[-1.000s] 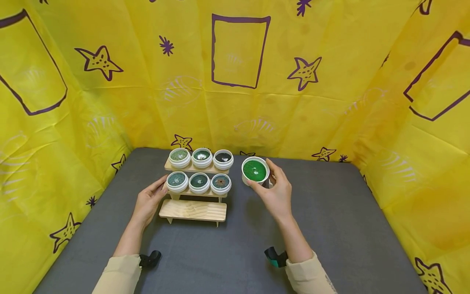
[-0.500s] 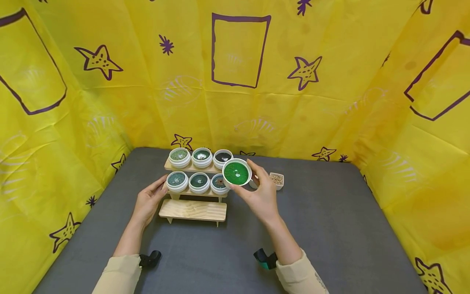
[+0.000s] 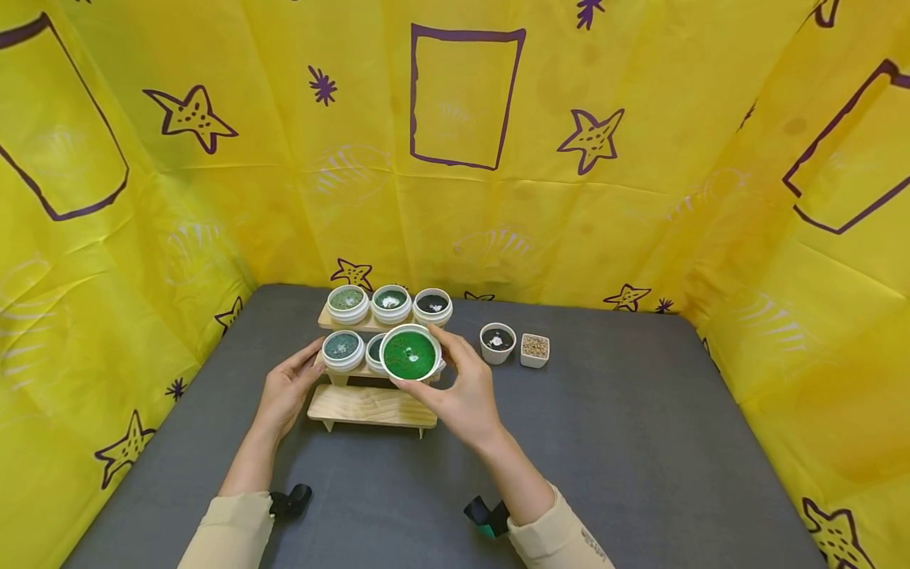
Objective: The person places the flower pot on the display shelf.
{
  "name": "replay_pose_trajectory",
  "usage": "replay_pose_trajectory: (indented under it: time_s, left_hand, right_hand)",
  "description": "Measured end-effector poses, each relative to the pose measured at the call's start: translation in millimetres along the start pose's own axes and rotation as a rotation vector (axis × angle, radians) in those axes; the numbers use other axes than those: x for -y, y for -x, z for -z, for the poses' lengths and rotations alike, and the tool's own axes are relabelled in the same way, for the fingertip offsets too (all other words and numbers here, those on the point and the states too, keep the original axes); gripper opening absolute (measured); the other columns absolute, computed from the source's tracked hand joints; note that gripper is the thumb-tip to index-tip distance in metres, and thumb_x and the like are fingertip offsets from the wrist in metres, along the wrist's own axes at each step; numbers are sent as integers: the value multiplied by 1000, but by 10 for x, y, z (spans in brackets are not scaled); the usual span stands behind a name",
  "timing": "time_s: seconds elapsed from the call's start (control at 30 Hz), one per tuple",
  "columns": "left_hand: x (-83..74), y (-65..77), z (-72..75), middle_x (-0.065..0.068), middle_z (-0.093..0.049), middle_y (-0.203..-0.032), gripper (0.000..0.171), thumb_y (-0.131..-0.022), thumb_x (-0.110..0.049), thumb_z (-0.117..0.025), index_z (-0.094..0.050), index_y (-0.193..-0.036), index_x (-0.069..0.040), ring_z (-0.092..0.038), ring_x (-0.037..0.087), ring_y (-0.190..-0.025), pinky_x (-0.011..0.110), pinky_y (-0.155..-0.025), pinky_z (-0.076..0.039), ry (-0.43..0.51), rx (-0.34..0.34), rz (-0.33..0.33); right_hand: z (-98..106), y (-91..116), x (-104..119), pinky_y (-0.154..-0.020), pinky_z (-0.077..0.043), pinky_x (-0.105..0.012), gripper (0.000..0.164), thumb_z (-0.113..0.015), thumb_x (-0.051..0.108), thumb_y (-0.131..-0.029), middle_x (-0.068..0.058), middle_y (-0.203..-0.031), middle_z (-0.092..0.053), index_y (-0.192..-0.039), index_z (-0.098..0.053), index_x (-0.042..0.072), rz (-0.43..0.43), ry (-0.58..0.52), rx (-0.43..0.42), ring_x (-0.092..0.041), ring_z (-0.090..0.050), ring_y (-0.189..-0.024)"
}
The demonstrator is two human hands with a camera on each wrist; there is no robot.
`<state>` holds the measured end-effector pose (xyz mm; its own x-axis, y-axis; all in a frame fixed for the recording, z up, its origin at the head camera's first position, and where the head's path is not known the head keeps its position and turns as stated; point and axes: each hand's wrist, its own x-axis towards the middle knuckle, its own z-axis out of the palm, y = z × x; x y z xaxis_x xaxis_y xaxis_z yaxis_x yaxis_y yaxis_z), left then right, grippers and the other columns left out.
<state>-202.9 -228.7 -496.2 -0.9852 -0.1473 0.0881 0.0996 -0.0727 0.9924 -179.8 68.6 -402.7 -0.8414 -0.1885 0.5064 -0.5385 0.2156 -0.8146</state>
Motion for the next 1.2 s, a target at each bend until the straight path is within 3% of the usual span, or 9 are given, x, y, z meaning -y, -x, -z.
replay_pose_trajectory:
  time_s: [0.07, 0.2, 0.3, 0.53, 0.73, 0.97, 1.2]
  left_hand:
    - [-4, 1, -3, 24, -40, -154, 53, -96, 0, -60, -42, -144, 10, -51, -18, -118, 5, -101, -45, 4, 2, 1]
    - [-16, -3, -15, 24, -39, -155, 54, -96, 2, -58, -38, -145, 11, -45, 0, -137, 4, -102, -44, 3, 4, 13]
    - [-25, -7, -25, 23, -40, -154, 55, -96, 3, -58, -36, -146, 12, -41, 14, -142, 5, -103, -44, 5, -1, 22]
    - [-11, -7, -21, 24, -40, -154, 53, -95, 2, -60, -42, -144, 11, -50, -11, -126, 5, -103, -43, -1, -13, 15]
    - [14, -9, -15, 23, -43, -152, 54, -94, 0, -62, -43, -143, 12, -50, -4, -131, 6, -105, -43, 3, -30, 5]
    - [9, -14, -15, 22, -44, -152, 52, -95, -3, -63, -46, -143, 8, -53, -19, -116, 5, -103, -44, -33, -35, 22]
    - [-8, -12, -13, 18, -46, -152, 51, -95, -6, -63, -47, -143, 3, -51, -16, -121, 5, -105, -42, -61, -30, 43]
  right_hand:
    - [-56, 17, 19, -102, -56, -33, 78, -91, 12, -68, -9, -133, -64, -138, -56, 8, 15, -4, 21, -23, -63, -119]
    - [-178, 55, 33, -98, -59, -32, 79, -91, 10, -67, -8, -132, -64, -139, -56, 8, 40, -5, 59, -23, -63, -116]
    - [-271, 81, 27, -95, -60, -30, 80, -91, 10, -67, -9, -128, -66, -138, -56, 7, 62, -6, 80, -23, -66, -113]
    - [-453, 123, -2, -91, -61, -30, 79, -93, 17, -66, -7, -119, -68, -136, -58, 8, 87, 45, 118, -20, -70, -105]
    - [-613, 143, -42, -95, -58, -34, 81, -94, 23, -65, -4, -123, -69, -135, -58, 7, 121, 107, 161, -16, -67, -110]
    - [-752, 148, -86, -101, -55, -32, 81, -93, 27, -65, -4, -129, -67, -136, -58, 8, 125, 151, 187, -17, -64, -118]
    - [-850, 140, -134, -103, -54, -32, 83, -93, 26, -66, -8, -131, -66, -136, -55, 4, 126, 132, 213, -19, -63, -120]
